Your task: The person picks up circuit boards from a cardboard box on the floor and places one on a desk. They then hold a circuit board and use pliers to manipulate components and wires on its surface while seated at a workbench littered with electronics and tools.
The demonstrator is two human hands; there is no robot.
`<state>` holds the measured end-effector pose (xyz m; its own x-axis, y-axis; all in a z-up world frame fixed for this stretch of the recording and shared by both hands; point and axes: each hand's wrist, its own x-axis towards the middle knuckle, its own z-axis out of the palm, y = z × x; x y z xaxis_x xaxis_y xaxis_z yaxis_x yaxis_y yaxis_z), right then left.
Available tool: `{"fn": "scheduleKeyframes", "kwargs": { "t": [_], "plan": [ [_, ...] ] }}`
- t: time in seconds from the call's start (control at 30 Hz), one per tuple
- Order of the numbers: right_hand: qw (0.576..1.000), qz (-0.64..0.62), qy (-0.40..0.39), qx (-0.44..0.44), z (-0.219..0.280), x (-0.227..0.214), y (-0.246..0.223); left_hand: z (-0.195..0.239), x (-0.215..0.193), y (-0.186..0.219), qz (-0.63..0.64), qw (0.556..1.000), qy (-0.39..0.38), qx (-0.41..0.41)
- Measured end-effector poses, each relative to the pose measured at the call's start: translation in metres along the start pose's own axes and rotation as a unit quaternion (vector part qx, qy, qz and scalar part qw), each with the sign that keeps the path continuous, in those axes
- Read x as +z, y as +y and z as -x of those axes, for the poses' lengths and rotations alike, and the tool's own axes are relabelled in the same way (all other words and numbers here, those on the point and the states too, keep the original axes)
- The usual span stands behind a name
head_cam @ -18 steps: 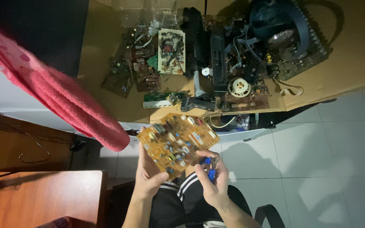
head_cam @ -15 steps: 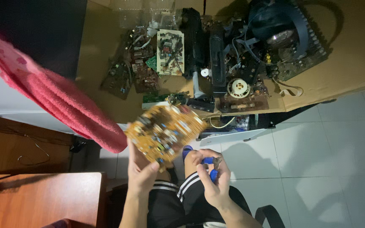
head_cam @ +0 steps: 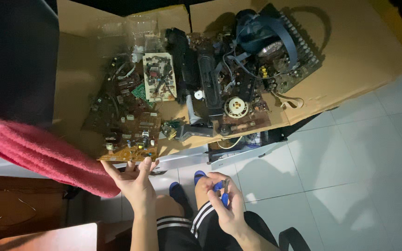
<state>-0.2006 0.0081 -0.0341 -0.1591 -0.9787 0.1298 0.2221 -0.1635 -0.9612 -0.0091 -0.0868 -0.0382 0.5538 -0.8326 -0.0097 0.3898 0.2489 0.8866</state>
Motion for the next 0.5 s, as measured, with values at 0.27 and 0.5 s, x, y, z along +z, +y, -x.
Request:
{"fn": "scheduleKeyframes", "kwargs": {
  "t": [0.27, 0.5],
  "plan": [
    [0.999, 0.051, 0.011, -0.01, -0.002, -0.009, -0.006, 0.015, 0.001, -0.003, -0.059, 0.998, 0.027, 0.011],
    [1.0, 0.028, 0.013, 0.005, -0.009, -0.019, -0.012, 0.02, -0.009, -0.031, -0.036, 0.999, -0.021, -0.02]
  ]
}}
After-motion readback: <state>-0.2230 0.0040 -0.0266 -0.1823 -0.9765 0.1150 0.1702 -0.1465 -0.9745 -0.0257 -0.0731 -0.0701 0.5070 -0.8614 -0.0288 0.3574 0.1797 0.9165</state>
